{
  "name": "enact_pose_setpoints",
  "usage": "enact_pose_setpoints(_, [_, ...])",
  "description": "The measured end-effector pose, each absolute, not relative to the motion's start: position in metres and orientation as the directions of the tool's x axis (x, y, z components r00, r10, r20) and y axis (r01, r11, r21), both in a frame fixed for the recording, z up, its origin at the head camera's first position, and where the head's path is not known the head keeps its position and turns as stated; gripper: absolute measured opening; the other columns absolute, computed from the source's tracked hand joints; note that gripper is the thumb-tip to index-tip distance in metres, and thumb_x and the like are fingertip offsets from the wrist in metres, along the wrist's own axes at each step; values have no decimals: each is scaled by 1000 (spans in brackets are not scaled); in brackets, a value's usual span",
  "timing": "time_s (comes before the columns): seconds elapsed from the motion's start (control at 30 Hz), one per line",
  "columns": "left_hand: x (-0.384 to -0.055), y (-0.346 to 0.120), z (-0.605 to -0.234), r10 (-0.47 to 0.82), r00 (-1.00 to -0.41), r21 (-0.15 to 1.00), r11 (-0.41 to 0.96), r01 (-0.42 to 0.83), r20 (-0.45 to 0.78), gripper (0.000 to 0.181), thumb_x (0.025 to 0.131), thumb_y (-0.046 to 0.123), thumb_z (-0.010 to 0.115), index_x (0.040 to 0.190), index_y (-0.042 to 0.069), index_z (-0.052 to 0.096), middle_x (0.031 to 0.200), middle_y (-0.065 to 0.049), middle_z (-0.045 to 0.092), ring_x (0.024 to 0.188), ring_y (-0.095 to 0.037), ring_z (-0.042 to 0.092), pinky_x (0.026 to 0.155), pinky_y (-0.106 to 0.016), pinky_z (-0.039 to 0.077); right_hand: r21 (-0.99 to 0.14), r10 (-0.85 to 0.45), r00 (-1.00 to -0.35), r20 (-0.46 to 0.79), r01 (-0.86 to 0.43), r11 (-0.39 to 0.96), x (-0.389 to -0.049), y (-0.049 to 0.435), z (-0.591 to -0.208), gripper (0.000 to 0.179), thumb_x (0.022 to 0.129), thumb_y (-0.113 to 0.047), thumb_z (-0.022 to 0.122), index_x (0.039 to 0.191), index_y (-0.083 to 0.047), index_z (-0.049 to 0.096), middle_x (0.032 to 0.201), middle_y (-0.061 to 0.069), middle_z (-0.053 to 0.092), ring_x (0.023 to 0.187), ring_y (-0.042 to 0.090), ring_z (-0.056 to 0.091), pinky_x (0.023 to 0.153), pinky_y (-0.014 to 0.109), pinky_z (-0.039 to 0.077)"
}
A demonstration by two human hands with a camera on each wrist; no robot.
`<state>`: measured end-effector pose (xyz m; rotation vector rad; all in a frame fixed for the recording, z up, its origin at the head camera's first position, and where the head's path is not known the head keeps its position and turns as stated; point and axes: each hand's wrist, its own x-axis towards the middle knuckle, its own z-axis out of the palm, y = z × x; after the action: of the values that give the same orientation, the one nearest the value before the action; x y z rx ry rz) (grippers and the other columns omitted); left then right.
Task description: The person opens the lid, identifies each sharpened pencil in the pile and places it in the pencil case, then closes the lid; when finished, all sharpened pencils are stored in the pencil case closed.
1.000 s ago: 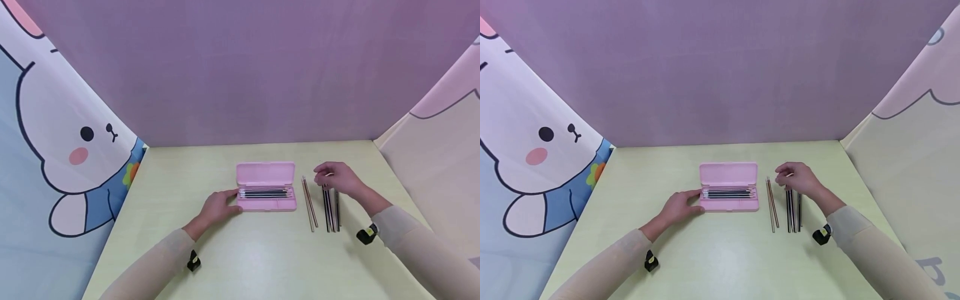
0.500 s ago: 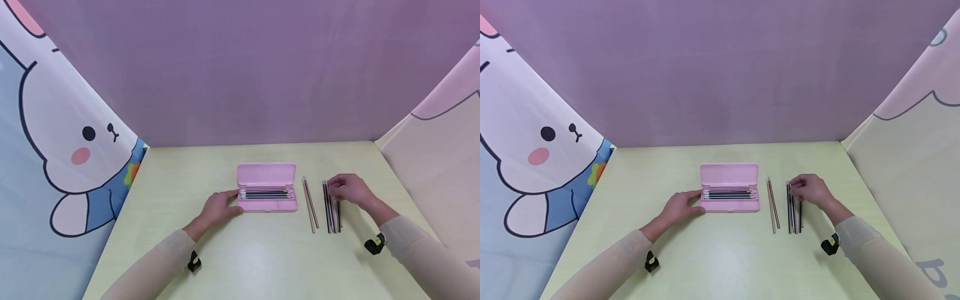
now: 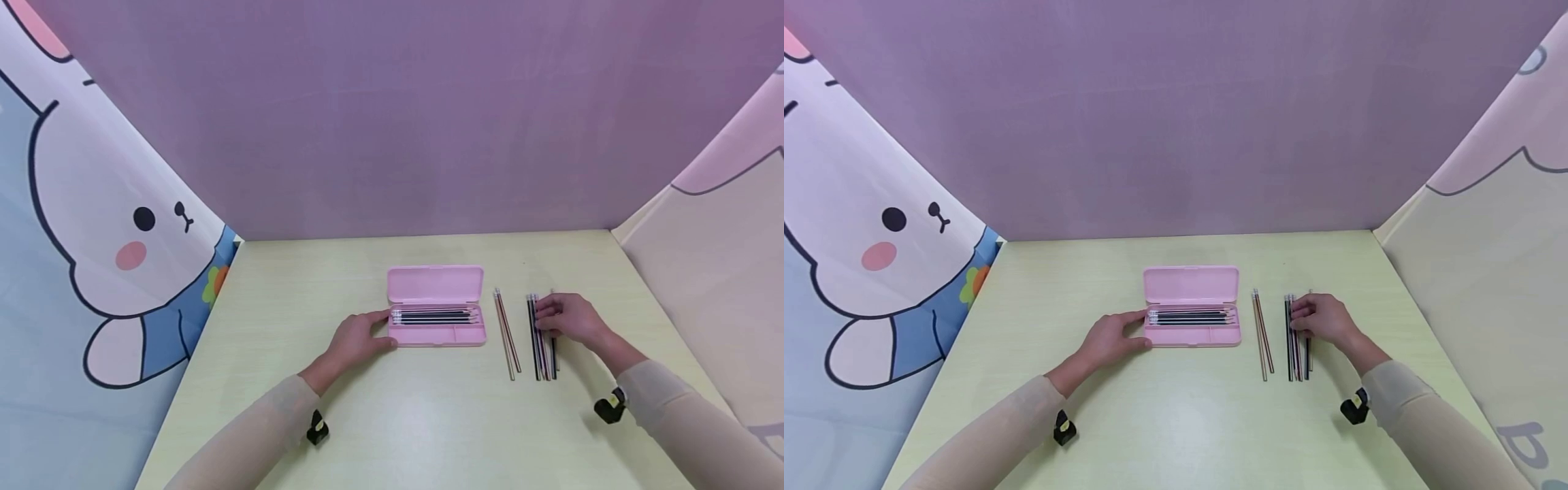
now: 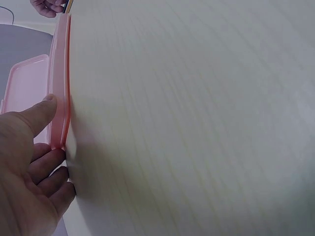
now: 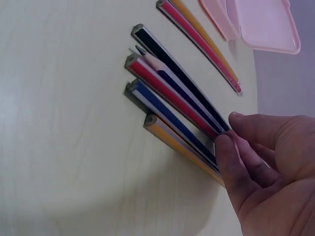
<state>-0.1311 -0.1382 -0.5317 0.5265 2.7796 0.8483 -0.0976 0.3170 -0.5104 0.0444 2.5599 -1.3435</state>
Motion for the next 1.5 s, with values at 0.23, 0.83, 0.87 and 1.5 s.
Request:
enact_pose_setpoints(0.23, [-131,-138,-533,383,-920,571,774,272,-81,70,87,43,81,149,21,56,146,-5,61,137,-31,55,113,-52,47,-785,-55,-968,-244,163,598,-100,317,-512,40,91,-4,74,125,12,61,104,21,73,83,21,73,70,37,65])
enact_pose_setpoints(0.83, [-134,-138,-534,395,-917,573,765,293,-59,71,87,44,80,149,20,56,145,-5,62,136,-30,56,112,-51,47,-747,-38,-973,-229,150,647,-108,312,-510,39,90,-9,75,122,11,64,104,21,74,82,21,74,68,34,65])
enact_pose_setpoints(0.87, [-134,-138,-534,396,-916,573,765,294,-58,71,87,44,80,149,20,56,145,-5,62,136,-30,56,112,-51,47,-741,-38,-973,-228,148,655,-109,311,-510,39,90,-9,76,122,11,64,104,21,75,81,21,74,67,34,64])
enact_pose_setpoints(1.5, [-133,-139,-536,391,-918,575,766,286,-65,71,86,44,81,148,20,57,145,-5,62,137,-31,56,112,-51,47,-654,-10,-971,-238,152,741,-115,300,-512,42,87,-10,78,121,10,65,96,17,74,70,17,72,62,34,63])
